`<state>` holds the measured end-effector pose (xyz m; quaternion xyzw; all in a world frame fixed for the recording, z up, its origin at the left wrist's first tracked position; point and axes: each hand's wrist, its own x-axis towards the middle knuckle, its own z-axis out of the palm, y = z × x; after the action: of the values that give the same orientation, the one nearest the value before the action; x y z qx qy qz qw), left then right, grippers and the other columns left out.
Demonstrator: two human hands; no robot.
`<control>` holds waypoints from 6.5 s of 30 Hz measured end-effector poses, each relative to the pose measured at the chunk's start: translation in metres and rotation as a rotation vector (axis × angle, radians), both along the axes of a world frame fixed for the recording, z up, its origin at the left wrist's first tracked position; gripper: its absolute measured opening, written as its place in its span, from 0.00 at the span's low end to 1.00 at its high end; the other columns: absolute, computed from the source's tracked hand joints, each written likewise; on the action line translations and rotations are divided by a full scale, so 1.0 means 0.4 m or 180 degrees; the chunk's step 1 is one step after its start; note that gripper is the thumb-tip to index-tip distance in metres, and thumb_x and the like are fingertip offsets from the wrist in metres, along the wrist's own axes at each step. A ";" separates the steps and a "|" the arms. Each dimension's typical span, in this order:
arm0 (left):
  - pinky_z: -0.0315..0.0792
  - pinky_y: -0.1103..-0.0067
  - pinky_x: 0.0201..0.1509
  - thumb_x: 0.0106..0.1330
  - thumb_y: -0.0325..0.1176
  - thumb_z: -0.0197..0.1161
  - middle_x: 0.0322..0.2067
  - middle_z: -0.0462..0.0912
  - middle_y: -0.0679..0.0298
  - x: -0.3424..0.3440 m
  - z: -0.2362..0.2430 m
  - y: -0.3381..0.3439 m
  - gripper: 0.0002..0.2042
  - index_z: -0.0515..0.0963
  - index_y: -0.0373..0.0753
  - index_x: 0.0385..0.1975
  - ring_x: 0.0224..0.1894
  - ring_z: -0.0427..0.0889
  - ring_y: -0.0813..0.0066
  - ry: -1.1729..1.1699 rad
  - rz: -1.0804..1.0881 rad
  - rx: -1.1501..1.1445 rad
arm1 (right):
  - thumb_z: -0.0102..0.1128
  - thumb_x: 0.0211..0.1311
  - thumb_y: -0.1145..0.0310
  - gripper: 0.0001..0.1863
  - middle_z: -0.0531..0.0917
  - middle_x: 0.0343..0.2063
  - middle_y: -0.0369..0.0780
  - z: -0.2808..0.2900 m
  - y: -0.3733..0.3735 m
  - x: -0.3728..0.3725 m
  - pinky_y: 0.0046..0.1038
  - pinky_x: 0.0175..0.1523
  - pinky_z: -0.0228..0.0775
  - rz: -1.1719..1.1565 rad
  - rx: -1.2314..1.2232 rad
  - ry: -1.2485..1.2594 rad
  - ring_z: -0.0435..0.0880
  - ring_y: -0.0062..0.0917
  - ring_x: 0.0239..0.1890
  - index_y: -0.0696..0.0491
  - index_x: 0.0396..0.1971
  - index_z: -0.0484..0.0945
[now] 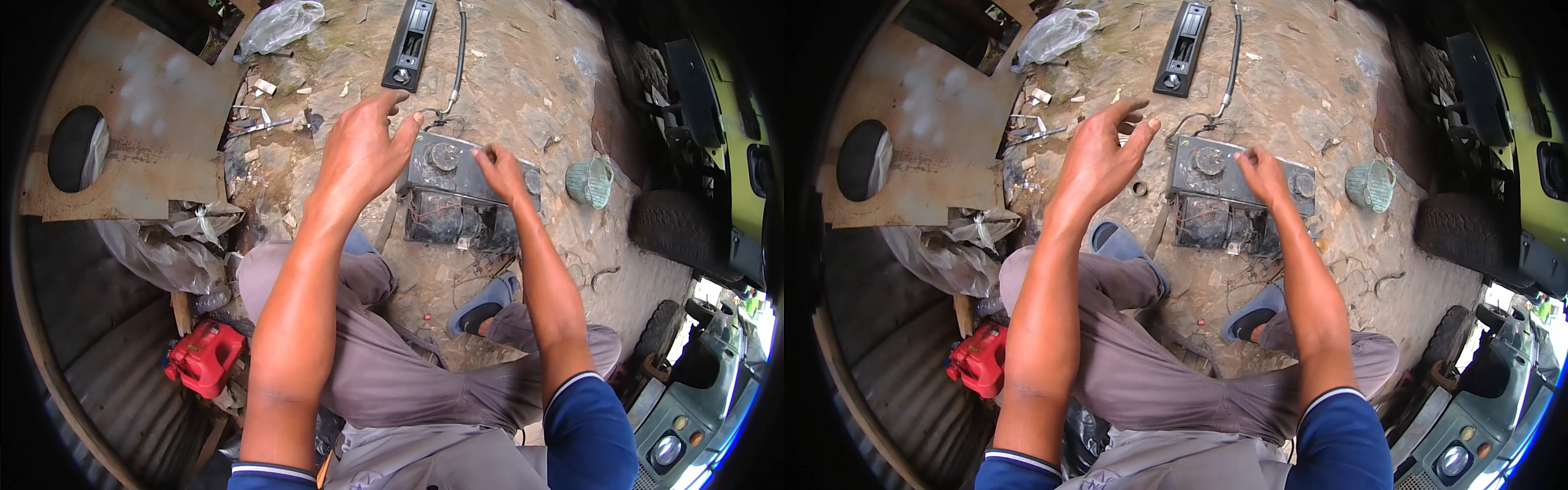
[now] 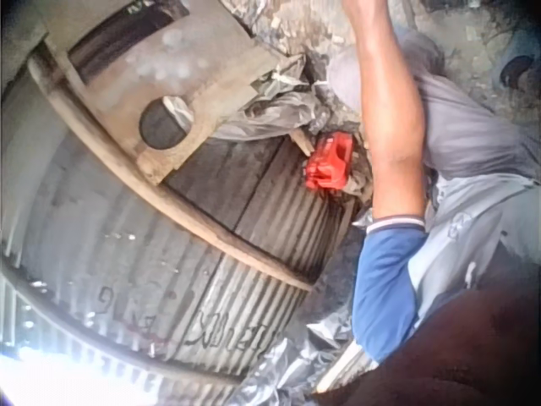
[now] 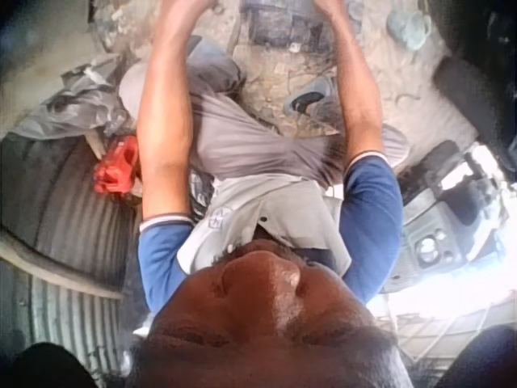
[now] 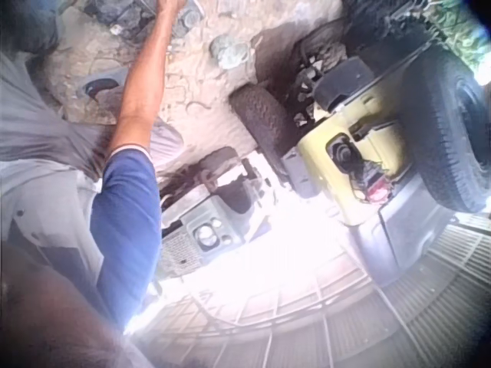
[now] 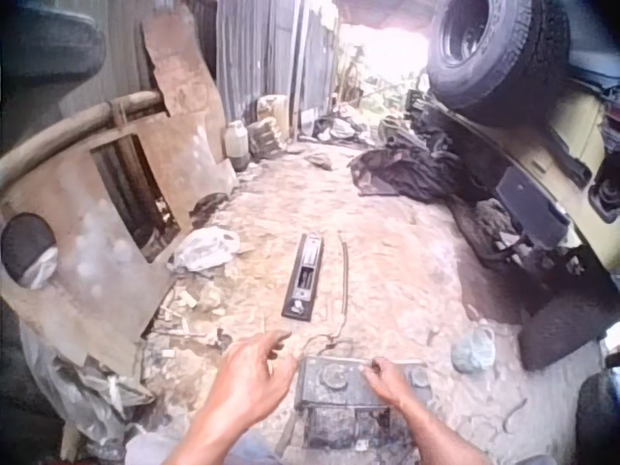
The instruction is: The person disassembles and inspects an automotive blower motor housing and heater core assembly by hand, removing the motor and internal components while using a screwdriver to pry and loosen parts.
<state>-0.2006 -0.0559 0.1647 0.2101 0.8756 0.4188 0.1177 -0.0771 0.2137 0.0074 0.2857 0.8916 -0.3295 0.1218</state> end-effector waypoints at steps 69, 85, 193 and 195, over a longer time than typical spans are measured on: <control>0.73 0.62 0.58 0.65 0.44 0.63 0.46 0.84 0.44 0.086 -0.022 0.100 0.22 0.80 0.35 0.53 0.53 0.82 0.46 -0.0201 -0.0617 -0.0634 | 0.65 0.57 0.63 0.13 0.85 0.29 0.53 0.105 -0.110 0.193 0.48 0.46 0.76 0.0582 0.1170 0.0474 0.84 0.49 0.39 0.60 0.30 0.81; 0.73 0.61 0.59 0.64 0.56 0.64 0.58 0.74 0.35 0.117 -0.388 0.055 0.45 0.55 0.24 0.69 0.60 0.76 0.45 -0.1012 -0.0259 -0.1459 | 0.55 0.60 0.67 0.10 0.86 0.32 0.43 0.011 -0.333 0.224 0.41 0.52 0.63 0.1108 0.1237 0.0775 0.79 0.36 0.48 0.54 0.35 0.84; 0.82 0.58 0.23 0.70 0.39 0.53 0.32 0.84 0.39 0.194 -0.525 0.120 0.21 0.72 0.18 0.38 0.25 0.87 0.46 -0.2760 0.0193 -0.0391 | 0.62 0.63 0.44 0.31 0.86 0.46 0.48 0.379 -0.057 0.316 0.42 0.55 0.77 0.1417 0.0921 -0.1418 0.84 0.44 0.51 0.55 0.53 0.79; 0.81 0.58 0.23 0.70 0.41 0.54 0.35 0.83 0.38 0.198 -0.525 0.137 0.23 0.70 0.16 0.40 0.25 0.87 0.46 -0.2762 0.0199 -0.0263 | 0.67 0.57 0.39 0.36 0.86 0.48 0.46 0.374 -0.074 0.327 0.40 0.54 0.78 0.1631 0.1097 -0.1551 0.85 0.41 0.51 0.55 0.54 0.79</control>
<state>-0.1212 -0.0013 -0.0454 -0.0169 0.7670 0.4362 0.4703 0.0537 0.1842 0.1570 0.1400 0.9212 -0.0565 0.3585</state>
